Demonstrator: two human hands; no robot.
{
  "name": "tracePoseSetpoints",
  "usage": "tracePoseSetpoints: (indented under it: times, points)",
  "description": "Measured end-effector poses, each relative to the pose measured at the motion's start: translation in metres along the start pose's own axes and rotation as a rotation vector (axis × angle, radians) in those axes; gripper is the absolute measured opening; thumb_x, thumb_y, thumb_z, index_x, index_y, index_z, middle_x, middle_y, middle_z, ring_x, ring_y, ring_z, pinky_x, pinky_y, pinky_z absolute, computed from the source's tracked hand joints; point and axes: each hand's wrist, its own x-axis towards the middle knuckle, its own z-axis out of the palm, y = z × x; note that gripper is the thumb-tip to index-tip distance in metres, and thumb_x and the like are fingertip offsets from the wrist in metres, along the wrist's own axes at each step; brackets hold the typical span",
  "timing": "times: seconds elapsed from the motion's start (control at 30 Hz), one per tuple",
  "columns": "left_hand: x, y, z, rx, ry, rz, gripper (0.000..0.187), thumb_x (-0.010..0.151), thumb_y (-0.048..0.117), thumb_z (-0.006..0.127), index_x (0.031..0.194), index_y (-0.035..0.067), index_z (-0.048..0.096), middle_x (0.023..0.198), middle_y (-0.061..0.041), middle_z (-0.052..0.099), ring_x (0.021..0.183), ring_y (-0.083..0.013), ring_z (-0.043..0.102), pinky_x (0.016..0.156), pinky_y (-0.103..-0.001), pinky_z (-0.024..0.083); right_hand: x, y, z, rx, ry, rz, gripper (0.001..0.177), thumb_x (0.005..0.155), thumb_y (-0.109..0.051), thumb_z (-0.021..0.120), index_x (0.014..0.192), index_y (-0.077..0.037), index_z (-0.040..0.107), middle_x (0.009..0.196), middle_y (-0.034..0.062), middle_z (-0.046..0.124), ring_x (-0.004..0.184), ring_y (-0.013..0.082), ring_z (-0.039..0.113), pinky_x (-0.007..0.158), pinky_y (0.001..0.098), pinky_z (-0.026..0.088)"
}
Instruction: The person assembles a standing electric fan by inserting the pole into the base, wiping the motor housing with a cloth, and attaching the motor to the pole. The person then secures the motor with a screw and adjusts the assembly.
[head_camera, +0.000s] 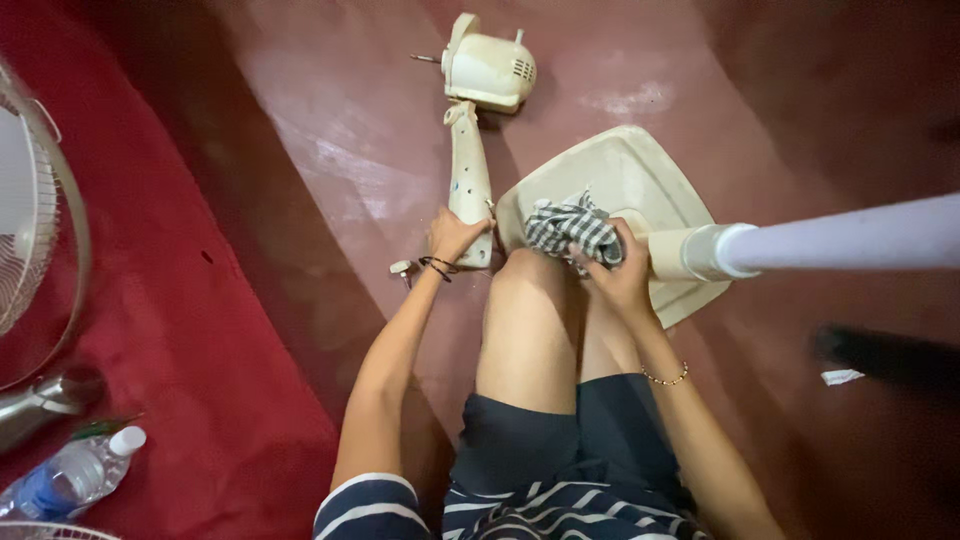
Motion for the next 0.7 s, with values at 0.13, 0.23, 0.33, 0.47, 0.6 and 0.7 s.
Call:
tracePoseSetpoints:
  times: [0.13,0.23,0.33,0.47,0.6,0.7]
  points:
    - [-0.018,-0.004,-0.008,-0.035,-0.035,0.011,0.099,0.054,0.059,0.085,0.118,-0.009,0.056,0.109,-0.029,0.071,0.101,-0.0424,0.072,0.087,-0.049,0.057,-0.006,-0.004,0.007,0.004,0.03,0.087,0.039,0.086,-0.02,0.085,0.108,-0.001,0.059,0.086,0.0053,0.069,0.075,0.0132,0.065,0.066,0.0277,0.054]
    - [-0.021,-0.006,-0.005,0.04,-0.005,0.05,0.096,0.056,0.062,0.084,0.117,-0.009,0.059,0.109,-0.03,0.071,0.103,-0.0433,0.071,0.09,-0.049,0.056,-0.009,-0.002,0.012,-0.019,0.021,0.024,0.039,0.086,-0.019,0.085,0.11,0.0,0.06,0.091,0.0062,0.07,0.08,0.0151,0.066,0.071,0.0294,0.054]
    - [-0.02,-0.012,0.0,0.091,0.058,0.108,0.099,0.057,0.063,0.085,0.118,-0.01,0.058,0.106,-0.032,0.071,0.103,-0.0455,0.07,0.09,-0.049,0.056,-0.022,0.005,0.009,0.113,0.016,0.19,0.042,0.086,-0.022,0.083,0.114,-0.002,0.059,0.094,0.0059,0.069,0.081,0.0151,0.065,0.071,0.0302,0.055]
    - [-0.015,-0.003,-0.006,0.036,0.051,0.102,0.101,0.053,0.064,0.082,0.117,-0.01,0.056,0.1,-0.027,0.073,0.092,-0.0402,0.074,0.079,-0.046,0.061,-0.058,0.011,-0.02,-0.005,0.085,0.01,0.043,0.089,-0.02,0.084,0.119,0.0,0.06,0.109,0.0091,0.069,0.1,0.0162,0.065,0.087,0.0301,0.054]
    - [-0.027,-0.003,-0.016,0.127,0.043,0.11,0.091,0.059,0.069,0.081,0.107,-0.008,0.065,0.09,-0.022,0.075,0.082,-0.0354,0.075,0.075,-0.044,0.059,-0.145,0.013,-0.077,0.147,0.193,0.107,0.039,0.092,-0.018,0.081,0.122,-0.003,0.061,0.116,0.0063,0.069,0.103,0.0137,0.065,0.092,0.0302,0.055]
    - [-0.029,-0.01,-0.031,0.068,-0.057,0.148,0.079,0.063,0.069,0.077,0.096,-0.002,0.076,0.085,-0.018,0.076,0.08,-0.0292,0.075,0.075,-0.04,0.058,-0.191,0.02,-0.106,0.163,0.277,0.151,0.034,0.095,-0.017,0.08,0.12,-0.003,0.063,0.115,0.0061,0.069,0.105,0.0126,0.064,0.096,0.0313,0.053]
